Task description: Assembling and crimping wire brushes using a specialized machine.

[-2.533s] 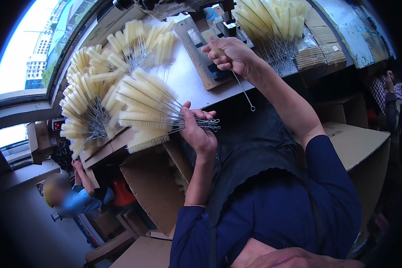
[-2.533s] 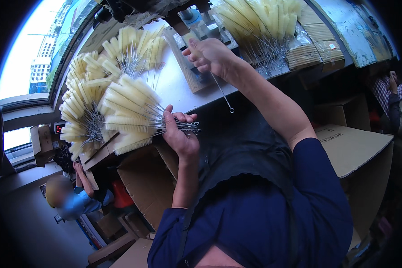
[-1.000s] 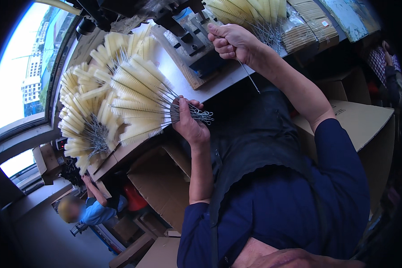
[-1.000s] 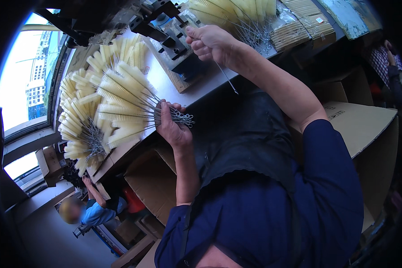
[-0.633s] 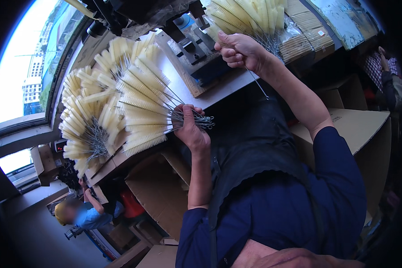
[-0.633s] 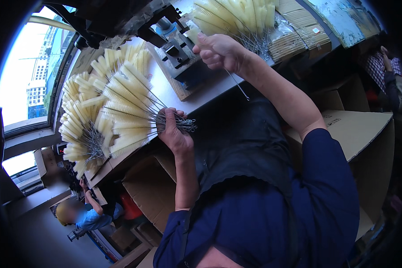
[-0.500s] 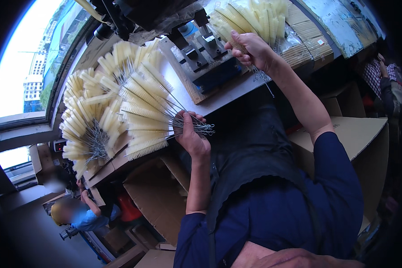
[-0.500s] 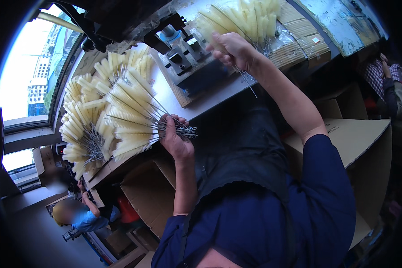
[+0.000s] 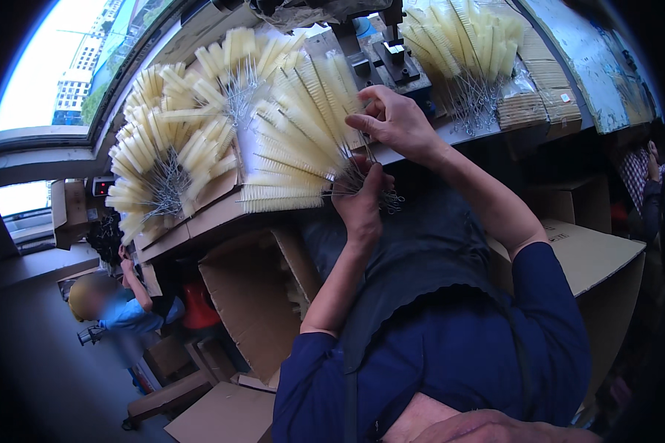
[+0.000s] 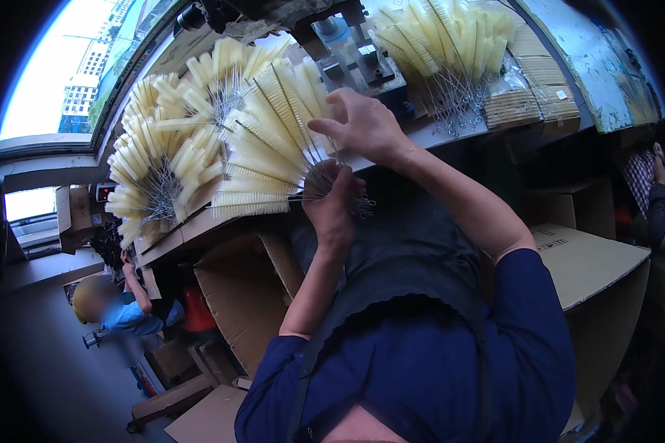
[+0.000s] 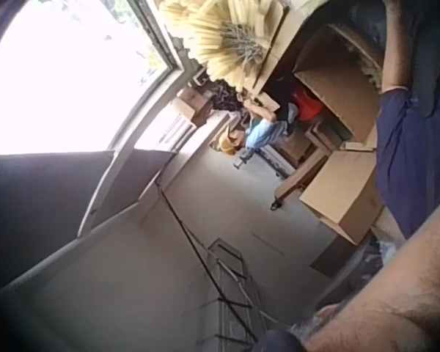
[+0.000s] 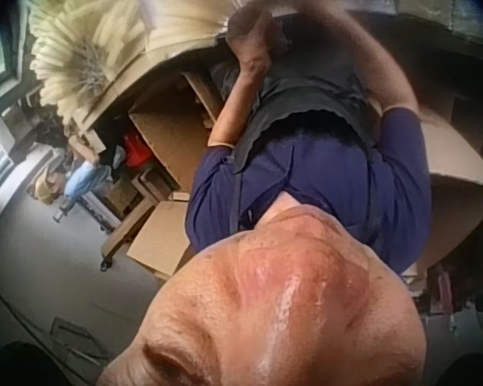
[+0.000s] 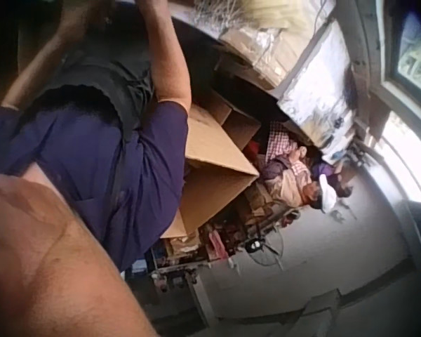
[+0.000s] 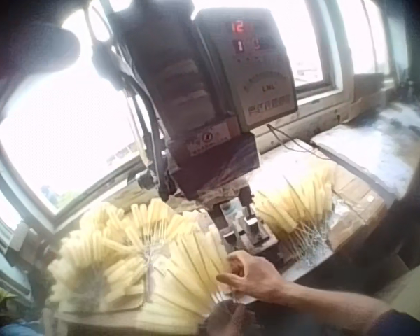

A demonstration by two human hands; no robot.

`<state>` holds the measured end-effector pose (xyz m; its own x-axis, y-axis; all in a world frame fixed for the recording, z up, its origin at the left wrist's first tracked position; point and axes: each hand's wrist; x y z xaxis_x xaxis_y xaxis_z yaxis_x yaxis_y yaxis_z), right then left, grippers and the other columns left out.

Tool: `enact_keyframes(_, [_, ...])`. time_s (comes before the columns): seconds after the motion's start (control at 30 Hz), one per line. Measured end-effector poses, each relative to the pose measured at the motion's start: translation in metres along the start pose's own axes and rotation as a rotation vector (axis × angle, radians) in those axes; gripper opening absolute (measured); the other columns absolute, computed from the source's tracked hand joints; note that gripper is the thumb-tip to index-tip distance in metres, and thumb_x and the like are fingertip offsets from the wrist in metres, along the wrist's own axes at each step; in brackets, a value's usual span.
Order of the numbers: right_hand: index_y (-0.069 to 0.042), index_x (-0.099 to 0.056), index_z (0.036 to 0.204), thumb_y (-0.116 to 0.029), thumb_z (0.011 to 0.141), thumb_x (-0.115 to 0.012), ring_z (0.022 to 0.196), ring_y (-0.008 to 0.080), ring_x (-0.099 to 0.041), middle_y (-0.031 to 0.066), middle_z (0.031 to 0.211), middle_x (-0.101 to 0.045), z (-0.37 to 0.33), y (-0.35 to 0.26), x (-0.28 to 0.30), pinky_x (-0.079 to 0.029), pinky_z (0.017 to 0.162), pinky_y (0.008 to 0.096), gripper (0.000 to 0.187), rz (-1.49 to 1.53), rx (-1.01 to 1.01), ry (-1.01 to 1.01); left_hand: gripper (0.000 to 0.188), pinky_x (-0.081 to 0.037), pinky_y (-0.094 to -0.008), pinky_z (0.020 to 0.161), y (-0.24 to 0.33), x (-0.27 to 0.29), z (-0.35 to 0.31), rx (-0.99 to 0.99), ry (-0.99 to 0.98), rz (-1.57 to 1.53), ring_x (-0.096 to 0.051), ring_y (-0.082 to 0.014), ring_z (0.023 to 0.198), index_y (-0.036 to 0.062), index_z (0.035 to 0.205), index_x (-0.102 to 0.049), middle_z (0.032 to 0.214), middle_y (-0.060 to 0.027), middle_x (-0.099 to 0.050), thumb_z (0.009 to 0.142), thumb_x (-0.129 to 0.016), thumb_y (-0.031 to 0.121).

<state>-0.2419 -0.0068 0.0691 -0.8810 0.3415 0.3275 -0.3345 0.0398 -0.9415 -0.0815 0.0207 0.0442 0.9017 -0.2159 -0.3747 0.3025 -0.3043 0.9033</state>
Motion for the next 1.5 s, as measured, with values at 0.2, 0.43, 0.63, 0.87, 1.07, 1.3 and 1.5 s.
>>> enact_keyframes(0.2, [0.007, -0.063, 0.105, -0.031, 0.096, -0.06, 0.072, 0.0256, -0.067, 0.0171, 0.078, -0.068, 0.0, -0.008, -0.024, -0.051, 0.07, 0.0373, 0.039, 0.18, -0.107, 0.097, 0.022, -0.056, -0.0335, 0.072, 0.002, 0.003, -0.009, -0.053, -0.027, 0.02, -0.067, -0.0192, 0.073, -0.0016, 0.111, -0.055, 0.089, -0.0098, -0.066, 0.092, -0.065, 0.002])
enact_keyframes(0.43, [0.002, -0.062, 0.101, -0.029, 0.103, -0.051, 0.046, 0.0028, -0.041, -0.0021, 0.063, -0.052, 0.001, -0.002, -0.004, -0.034, 0.04, 0.0201, 0.033, 0.496, -0.226, 0.086, 0.017, -0.058, -0.036, 0.073, 0.011, 0.02, -0.013, -0.203, 0.221, -0.087, -0.065, -0.0197, 0.076, -0.0003, 0.113, -0.049, 0.086, -0.0108, -0.063, 0.097, -0.054, 0.002])
enact_keyframes(0.63, [0.004, -0.06, 0.103, -0.03, 0.105, -0.049, 0.04, 0.0007, -0.037, -0.0029, 0.061, -0.05, 0.012, -0.001, 0.01, -0.03, 0.034, 0.0168, 0.036, 0.691, -0.338, -0.004, 0.016, -0.057, -0.0328, 0.064, 0.014, 0.024, -0.005, -0.119, 0.176, -0.132, -0.063, -0.0182, 0.072, 0.0002, 0.112, -0.05, 0.087, -0.0096, -0.06, 0.098, -0.056, 0.004])
enact_keyframes(0.87, [0.01, -0.046, 0.125, -0.056, 0.096, -0.056, 0.055, 0.0148, -0.062, 0.0194, 0.095, -0.065, 0.027, -0.004, 0.018, -0.053, 0.044, 0.0262, 0.073, 0.921, -0.412, -0.058, 0.018, -0.057, -0.0324, 0.063, 0.01, 0.023, -0.003, -0.092, 0.153, -0.106, -0.063, -0.018, 0.071, 0.0001, 0.113, -0.051, 0.086, -0.0095, -0.06, 0.097, -0.058, 0.004])
enact_keyframes(1.07, [0.009, -0.04, 0.127, -0.057, 0.091, -0.061, 0.077, 0.0253, -0.071, 0.0245, 0.113, -0.064, 0.039, -0.033, 0.016, -0.063, 0.062, 0.0376, 0.078, 1.125, -0.508, -0.09, 0.019, -0.057, -0.0317, 0.062, 0.012, 0.024, 0.001, -0.125, 0.17, -0.144, -0.063, -0.018, 0.069, -0.0009, 0.113, -0.05, 0.086, -0.0105, -0.061, 0.096, -0.058, 0.003])
enact_keyframes(1.3, [0.0, -0.055, 0.107, -0.025, 0.103, -0.053, 0.046, 0.0025, -0.03, -0.0048, 0.068, -0.044, 0.031, -0.035, -0.017, -0.026, 0.038, 0.0182, 0.026, 1.088, -0.617, -0.15, 0.018, -0.057, -0.0309, 0.062, 0.012, 0.029, 0.003, -0.141, 0.174, -0.144, -0.063, -0.0176, 0.068, -0.0005, 0.113, -0.05, 0.086, -0.01, -0.061, 0.097, -0.057, 0.003])
enact_keyframes(1.5, [-0.003, -0.055, 0.093, -0.033, 0.106, -0.046, 0.042, 0.0028, -0.032, -0.0044, 0.06, -0.042, -0.001, 0.004, 0.026, -0.03, 0.036, 0.0186, 0.034, 0.93, -0.417, 0.017, 0.018, -0.057, -0.0306, 0.062, 0.014, 0.029, 0.007, -0.113, 0.216, -0.15, -0.063, -0.0174, 0.069, 0.0001, 0.113, -0.052, 0.087, -0.0097, -0.061, 0.096, -0.058, 0.003])
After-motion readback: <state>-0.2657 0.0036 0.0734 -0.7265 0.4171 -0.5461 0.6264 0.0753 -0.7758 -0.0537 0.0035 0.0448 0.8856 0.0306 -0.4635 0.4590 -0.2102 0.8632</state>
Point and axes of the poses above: each hand's wrist, its own z-axis towards the middle knuckle, its own x-axis out of the back of the hand, y = z × x
